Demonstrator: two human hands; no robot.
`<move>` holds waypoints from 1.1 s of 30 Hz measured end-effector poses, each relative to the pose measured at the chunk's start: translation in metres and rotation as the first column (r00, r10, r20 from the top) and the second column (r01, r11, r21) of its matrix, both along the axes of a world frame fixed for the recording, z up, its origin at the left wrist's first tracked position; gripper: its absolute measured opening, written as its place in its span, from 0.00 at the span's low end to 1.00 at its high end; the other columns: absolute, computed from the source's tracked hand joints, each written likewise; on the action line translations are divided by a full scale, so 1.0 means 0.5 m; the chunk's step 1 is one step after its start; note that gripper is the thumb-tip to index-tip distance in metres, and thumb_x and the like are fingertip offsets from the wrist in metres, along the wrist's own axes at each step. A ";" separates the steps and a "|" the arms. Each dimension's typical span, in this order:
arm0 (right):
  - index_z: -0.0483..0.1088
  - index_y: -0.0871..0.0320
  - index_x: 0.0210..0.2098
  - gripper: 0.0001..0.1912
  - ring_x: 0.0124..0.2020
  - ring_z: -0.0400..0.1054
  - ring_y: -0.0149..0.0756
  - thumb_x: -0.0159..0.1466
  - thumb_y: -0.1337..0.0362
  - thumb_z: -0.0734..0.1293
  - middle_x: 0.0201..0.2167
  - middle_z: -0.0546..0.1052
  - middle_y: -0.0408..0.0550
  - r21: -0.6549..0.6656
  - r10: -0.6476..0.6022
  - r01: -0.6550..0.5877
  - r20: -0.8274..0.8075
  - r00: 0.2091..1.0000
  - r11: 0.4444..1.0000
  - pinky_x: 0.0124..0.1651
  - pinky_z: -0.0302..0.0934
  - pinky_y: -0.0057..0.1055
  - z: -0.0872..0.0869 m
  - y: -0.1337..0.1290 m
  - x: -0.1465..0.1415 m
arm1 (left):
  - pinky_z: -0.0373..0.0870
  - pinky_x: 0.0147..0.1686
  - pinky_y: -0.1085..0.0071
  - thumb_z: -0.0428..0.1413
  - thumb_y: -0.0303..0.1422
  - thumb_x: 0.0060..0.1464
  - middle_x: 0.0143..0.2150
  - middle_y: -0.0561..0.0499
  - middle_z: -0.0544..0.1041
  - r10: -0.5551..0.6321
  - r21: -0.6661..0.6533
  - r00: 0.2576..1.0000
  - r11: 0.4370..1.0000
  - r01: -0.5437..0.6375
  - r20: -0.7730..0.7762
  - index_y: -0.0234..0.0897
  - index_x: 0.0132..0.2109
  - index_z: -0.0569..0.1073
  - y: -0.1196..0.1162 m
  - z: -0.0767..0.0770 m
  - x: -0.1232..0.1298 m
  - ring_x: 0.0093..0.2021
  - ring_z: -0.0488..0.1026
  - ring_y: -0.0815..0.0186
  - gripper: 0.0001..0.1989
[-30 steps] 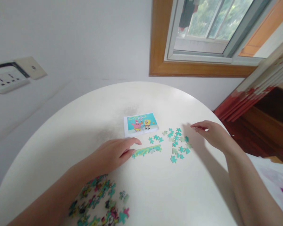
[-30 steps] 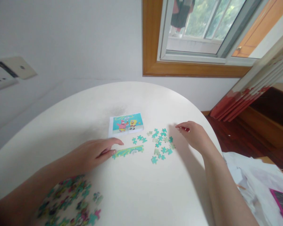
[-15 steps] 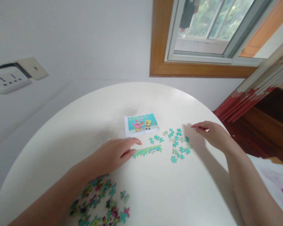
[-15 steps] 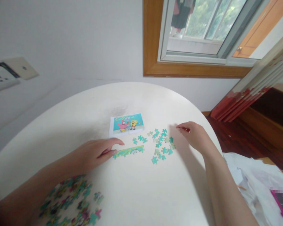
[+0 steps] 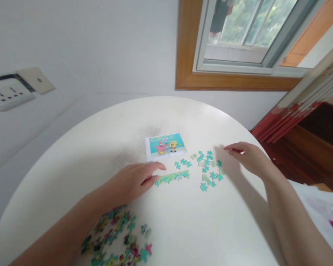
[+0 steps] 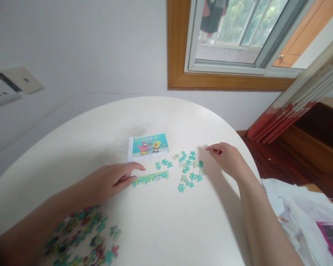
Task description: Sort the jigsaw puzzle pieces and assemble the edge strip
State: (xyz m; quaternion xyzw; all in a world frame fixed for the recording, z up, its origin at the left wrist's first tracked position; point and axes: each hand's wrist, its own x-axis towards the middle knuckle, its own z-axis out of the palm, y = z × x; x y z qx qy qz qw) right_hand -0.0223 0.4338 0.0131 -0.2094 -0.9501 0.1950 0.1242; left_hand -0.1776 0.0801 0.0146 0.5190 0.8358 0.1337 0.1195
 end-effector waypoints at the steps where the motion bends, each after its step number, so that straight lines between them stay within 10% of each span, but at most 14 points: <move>1: 0.80 0.52 0.38 0.13 0.36 0.73 0.40 0.62 0.61 0.63 0.37 0.81 0.48 0.000 0.009 -0.009 -0.006 1.000 1.000 0.40 0.65 0.35 -0.001 -0.004 -0.004 | 0.67 0.39 0.70 0.46 0.33 0.63 0.32 0.53 0.76 -0.001 0.002 1.000 1.000 0.001 -0.001 0.42 0.57 0.69 -0.001 -0.001 0.000 0.30 0.72 0.66 0.17; 13: 0.75 0.48 0.52 0.16 0.47 0.65 0.45 0.66 0.62 0.64 0.45 0.73 0.53 0.190 0.360 -0.360 0.036 0.932 0.913 0.52 0.59 0.43 -0.042 -0.076 -0.079 | 0.66 0.37 0.70 0.46 0.33 0.64 0.31 0.54 0.75 -0.018 0.010 1.000 1.000 0.018 -0.001 0.43 0.57 0.69 -0.003 -0.005 -0.002 0.29 0.71 0.66 0.17; 33: 0.74 0.53 0.43 0.09 0.47 0.65 0.45 0.62 0.64 0.67 0.45 0.73 0.52 0.115 0.312 -0.313 0.030 0.950 0.943 0.53 0.59 0.41 -0.042 -0.072 -0.086 | 0.66 0.39 0.69 0.46 0.33 0.63 0.28 0.55 0.74 -0.009 0.003 1.000 1.000 0.009 -0.007 0.42 0.57 0.69 -0.002 -0.003 0.000 0.28 0.71 0.65 0.17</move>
